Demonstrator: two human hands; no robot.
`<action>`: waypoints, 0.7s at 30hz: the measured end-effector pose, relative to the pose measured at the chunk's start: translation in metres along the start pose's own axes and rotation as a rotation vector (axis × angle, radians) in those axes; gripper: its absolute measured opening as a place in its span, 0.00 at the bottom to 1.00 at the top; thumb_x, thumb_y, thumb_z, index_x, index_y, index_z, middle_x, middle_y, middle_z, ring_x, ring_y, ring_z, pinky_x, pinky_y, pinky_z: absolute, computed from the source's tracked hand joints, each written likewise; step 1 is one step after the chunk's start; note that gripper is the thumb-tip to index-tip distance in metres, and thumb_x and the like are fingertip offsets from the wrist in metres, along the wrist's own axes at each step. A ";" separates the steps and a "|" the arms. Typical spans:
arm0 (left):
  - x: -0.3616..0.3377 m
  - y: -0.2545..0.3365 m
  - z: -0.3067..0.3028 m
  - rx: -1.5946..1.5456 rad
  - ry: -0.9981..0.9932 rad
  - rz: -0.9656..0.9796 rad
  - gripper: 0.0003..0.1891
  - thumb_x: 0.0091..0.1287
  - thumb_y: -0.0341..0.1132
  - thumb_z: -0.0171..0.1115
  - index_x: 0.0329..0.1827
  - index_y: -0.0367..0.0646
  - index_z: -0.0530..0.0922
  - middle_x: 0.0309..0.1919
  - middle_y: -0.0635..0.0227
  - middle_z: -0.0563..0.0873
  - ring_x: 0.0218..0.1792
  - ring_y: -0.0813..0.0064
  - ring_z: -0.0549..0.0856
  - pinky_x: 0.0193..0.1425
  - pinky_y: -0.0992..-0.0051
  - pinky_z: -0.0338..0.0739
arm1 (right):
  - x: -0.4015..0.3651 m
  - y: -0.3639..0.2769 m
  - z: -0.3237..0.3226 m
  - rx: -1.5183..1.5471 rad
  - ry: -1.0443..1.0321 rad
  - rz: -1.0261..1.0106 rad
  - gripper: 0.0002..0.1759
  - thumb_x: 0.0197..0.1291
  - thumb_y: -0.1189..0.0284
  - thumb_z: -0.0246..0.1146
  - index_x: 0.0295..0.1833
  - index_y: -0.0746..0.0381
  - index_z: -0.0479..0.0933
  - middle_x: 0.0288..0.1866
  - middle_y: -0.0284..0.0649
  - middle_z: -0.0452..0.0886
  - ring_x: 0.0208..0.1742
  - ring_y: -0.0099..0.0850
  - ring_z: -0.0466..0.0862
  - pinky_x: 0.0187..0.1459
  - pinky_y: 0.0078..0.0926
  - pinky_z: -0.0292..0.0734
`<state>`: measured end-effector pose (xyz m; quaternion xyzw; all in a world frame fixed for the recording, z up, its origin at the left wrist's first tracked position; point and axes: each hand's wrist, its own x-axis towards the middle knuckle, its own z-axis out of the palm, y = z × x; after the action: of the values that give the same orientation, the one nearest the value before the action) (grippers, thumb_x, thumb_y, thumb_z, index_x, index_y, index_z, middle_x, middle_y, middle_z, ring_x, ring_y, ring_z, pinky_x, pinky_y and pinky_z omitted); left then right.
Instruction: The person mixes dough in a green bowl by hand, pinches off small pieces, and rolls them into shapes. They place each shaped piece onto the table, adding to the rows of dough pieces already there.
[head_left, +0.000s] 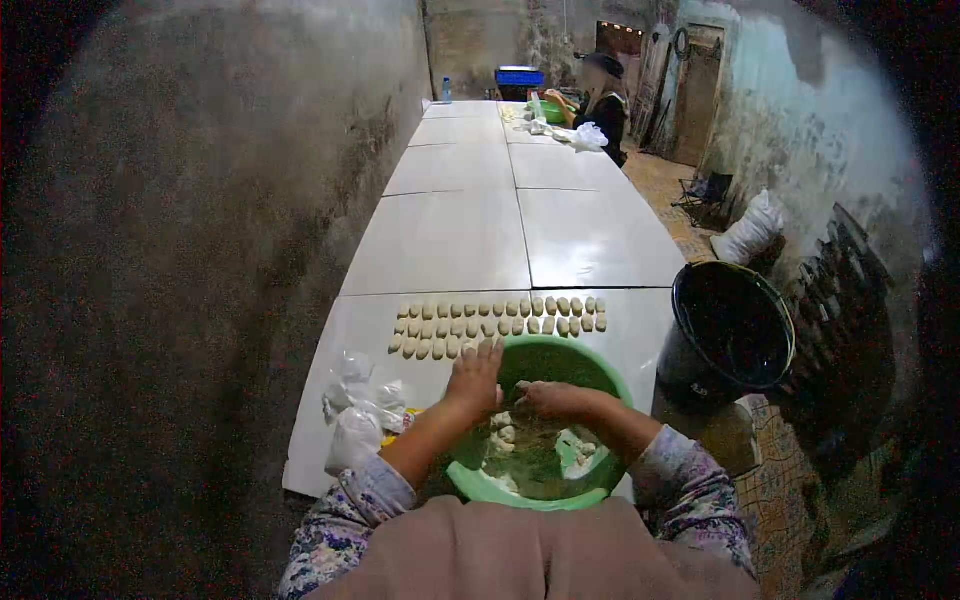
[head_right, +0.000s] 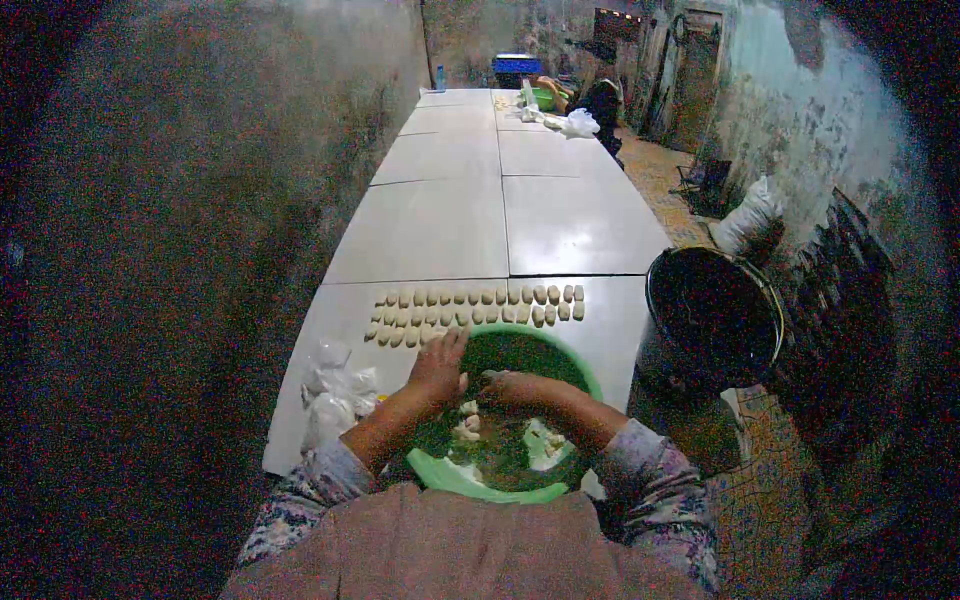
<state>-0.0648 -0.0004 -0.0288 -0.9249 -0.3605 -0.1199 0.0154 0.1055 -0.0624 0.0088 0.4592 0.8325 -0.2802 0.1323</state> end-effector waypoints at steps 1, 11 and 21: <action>0.000 0.003 -0.006 0.020 -0.064 -0.013 0.45 0.51 0.41 0.63 0.70 0.38 0.49 0.65 0.53 0.60 0.55 0.55 0.68 0.57 0.58 0.65 | 0.005 0.009 0.009 0.003 -0.001 -0.002 0.28 0.50 0.71 0.60 0.59 0.67 0.67 0.62 0.53 0.67 0.63 0.44 0.68 0.59 0.38 0.66; -0.001 0.025 -0.018 -0.099 -0.203 -0.020 0.43 0.57 0.44 0.60 0.72 0.43 0.46 0.66 0.52 0.57 0.62 0.51 0.62 0.63 0.56 0.60 | -0.027 0.021 0.030 0.287 0.363 0.055 0.31 0.50 0.71 0.64 0.61 0.63 0.65 0.49 0.51 0.78 0.48 0.45 0.79 0.45 0.39 0.73; 0.000 0.028 0.007 -0.053 0.066 0.184 0.40 0.52 0.39 0.65 0.68 0.45 0.57 0.65 0.53 0.61 0.68 0.48 0.57 0.67 0.57 0.56 | -0.029 0.033 0.045 0.487 0.371 0.106 0.21 0.58 0.74 0.57 0.58 0.62 0.69 0.48 0.47 0.79 0.42 0.38 0.80 0.44 0.35 0.74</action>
<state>-0.0447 -0.0206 -0.0341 -0.9498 -0.2698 -0.1579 0.0138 0.1473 -0.0949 -0.0256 0.5636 0.7257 -0.3755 -0.1212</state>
